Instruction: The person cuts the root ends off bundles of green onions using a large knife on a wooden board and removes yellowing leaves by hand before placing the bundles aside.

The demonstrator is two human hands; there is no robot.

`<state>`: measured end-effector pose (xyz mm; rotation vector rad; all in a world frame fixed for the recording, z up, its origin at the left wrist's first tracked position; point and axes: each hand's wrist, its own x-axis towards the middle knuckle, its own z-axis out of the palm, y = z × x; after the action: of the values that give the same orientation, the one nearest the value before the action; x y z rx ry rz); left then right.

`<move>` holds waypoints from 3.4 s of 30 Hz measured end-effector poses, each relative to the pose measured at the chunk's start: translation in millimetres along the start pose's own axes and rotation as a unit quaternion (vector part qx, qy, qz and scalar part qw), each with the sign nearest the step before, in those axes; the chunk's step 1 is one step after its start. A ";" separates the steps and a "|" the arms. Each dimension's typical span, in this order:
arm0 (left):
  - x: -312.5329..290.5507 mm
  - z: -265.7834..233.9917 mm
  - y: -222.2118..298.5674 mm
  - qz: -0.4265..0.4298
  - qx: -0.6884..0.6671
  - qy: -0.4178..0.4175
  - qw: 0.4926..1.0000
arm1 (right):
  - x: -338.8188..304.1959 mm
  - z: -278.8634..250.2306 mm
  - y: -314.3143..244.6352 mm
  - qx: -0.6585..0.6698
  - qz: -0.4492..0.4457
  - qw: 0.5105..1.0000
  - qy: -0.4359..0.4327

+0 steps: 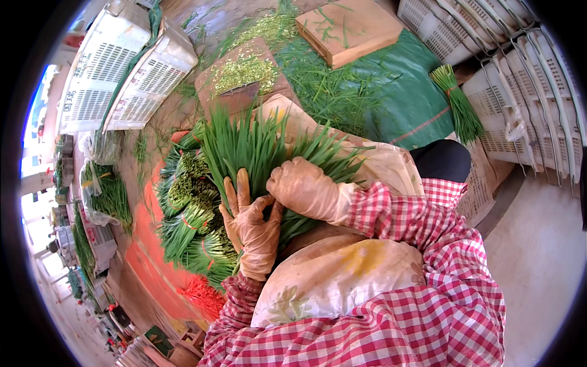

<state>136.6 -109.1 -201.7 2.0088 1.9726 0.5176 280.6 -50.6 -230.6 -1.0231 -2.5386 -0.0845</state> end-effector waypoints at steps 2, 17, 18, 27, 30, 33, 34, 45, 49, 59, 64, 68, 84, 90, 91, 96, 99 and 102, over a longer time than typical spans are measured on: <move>-0.8 1.7 -4.2 0.000 -0.009 0.003 1.000 | 4.6 2.8 2.7 0.011 0.034 0.999 -0.021; -0.1 -1.1 0.1 -0.028 0.005 -0.029 0.999 | -60.0 -57.3 109.1 0.343 0.422 0.833 0.100; 0.8 -0.8 1.1 -0.029 0.011 -0.031 0.999 | -61.6 -52.2 99.7 0.370 0.373 0.842 0.126; 0.5 1.4 2.9 -0.021 0.001 -0.025 0.999 | -48.6 -21.6 90.4 0.255 0.264 0.928 -0.069; 1.4 -0.2 5.1 -0.021 0.019 -0.023 0.999 | -39.5 -10.4 88.5 0.178 0.221 0.948 -0.147; 1.0 -2.4 6.6 -0.009 0.037 -0.016 0.999 | -33.7 -14.2 78.2 0.047 0.105 0.977 -0.181; 2.6 -5.0 10.1 -0.013 0.038 -0.025 0.999 | -35.8 -15.5 78.6 0.016 0.045 0.982 -0.180; 6.1 -13.5 14.4 0.077 0.090 -0.049 0.992 | -38.1 -10.9 132.0 -0.009 0.300 0.952 0.060; 8.2 -6.4 14.0 0.090 0.079 -0.055 0.991 | 9.8 -51.8 66.4 0.366 0.283 0.880 0.103; 8.2 -7.4 19.0 0.074 0.082 -0.053 0.993 | 34.8 -2.2 22.5 0.470 0.324 0.817 -0.082; 7.3 -6.3 12.4 0.089 0.087 -0.048 0.991 | 29.0 -9.6 9.2 0.522 0.343 0.777 -0.084; 0.9 -1.0 4.4 0.050 0.063 -0.043 0.996 | 17.0 -74.1 40.4 0.804 0.357 0.469 -0.078; 4.1 4.3 9.9 0.060 0.078 -0.051 0.994 | -52.5 -22.7 76.1 0.258 0.281 0.912 -0.152; 10.5 -13.0 27.1 0.071 0.102 -0.054 0.991 | -66.1 17.2 60.7 -0.016 0.156 0.969 -0.193; 10.8 -10.8 27.0 0.076 0.095 -0.053 0.991 | -66.3 24.0 66.6 -0.145 0.151 0.940 -0.269; 11.3 -9.2 24.0 0.090 0.092 -0.062 0.990 | -86.0 24.0 153.0 -0.171 0.303 0.917 -0.196; 2.9 5.8 5.6 0.097 0.073 -0.045 0.992 | -13.1 -53.6 105.4 -0.052 0.201 0.977 -0.053; 10.6 -3.2 14.3 0.147 0.049 -0.046 0.987 | 20.9 -53.6 67.7 0.075 0.003 0.995 0.067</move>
<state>148.1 -99.1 -191.9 2.3567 1.6876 0.3864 331.2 1.7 -179.6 -0.9333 -2.3816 0.0375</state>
